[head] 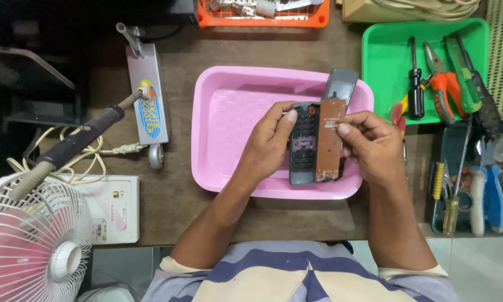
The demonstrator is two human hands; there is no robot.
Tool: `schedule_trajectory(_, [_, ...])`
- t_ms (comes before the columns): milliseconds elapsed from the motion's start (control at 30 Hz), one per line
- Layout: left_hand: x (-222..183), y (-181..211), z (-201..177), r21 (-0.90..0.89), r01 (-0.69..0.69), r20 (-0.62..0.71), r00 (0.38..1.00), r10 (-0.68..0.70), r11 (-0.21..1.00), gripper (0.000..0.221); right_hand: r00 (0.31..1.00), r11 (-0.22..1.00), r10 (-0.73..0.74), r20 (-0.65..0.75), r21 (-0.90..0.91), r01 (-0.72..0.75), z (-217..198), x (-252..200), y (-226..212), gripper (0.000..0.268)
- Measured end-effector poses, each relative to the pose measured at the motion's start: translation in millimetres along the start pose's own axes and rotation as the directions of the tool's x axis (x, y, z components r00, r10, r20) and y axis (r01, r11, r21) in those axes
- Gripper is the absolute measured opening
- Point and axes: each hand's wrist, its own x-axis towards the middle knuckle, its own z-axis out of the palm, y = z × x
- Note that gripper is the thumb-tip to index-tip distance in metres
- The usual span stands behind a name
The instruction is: Disassembling a remote control to clean the internal circuit board and plastic casing using a brush and screwdriver before reassembling it.
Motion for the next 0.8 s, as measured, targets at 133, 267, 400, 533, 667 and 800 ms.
schedule_trajectory(133, [1,-2,-1,0.000,-0.023,-0.004,1.000,0.023,1.000,0.031,0.999,0.999,-0.011,-0.035,0.042,0.013,-6,2,7,0.014])
schedule_trajectory(267, [0,0,-1,0.003,-0.012,-0.006,1.000,0.012,1.000,0.031,0.997,0.999,-0.032,-0.068,0.034,0.035,-7,2,6,0.013])
schedule_trajectory(400, [1,-4,-1,-0.013,0.001,0.000,1.000,-0.001,1.000,0.031,0.996,0.998,-0.044,-0.075,0.035,0.047,-4,1,6,0.014])
schedule_trajectory(533, [1,-6,-1,-0.003,-0.006,0.000,1.000,0.006,1.000,0.031,0.997,0.999,-0.041,-0.065,0.026,0.043,0,-1,4,0.014])
schedule_trajectory(667, [2,-12,-1,-0.029,0.009,-0.008,1.000,-0.009,1.000,0.030,0.998,0.999,-0.045,-0.051,0.025,0.047,5,-2,-1,0.015])
schedule_trajectory(800, [3,-15,1,-0.045,0.033,-0.016,0.999,-0.034,0.998,0.029,0.999,0.999,-0.032,-0.013,-0.005,0.032,9,-6,-7,0.016])
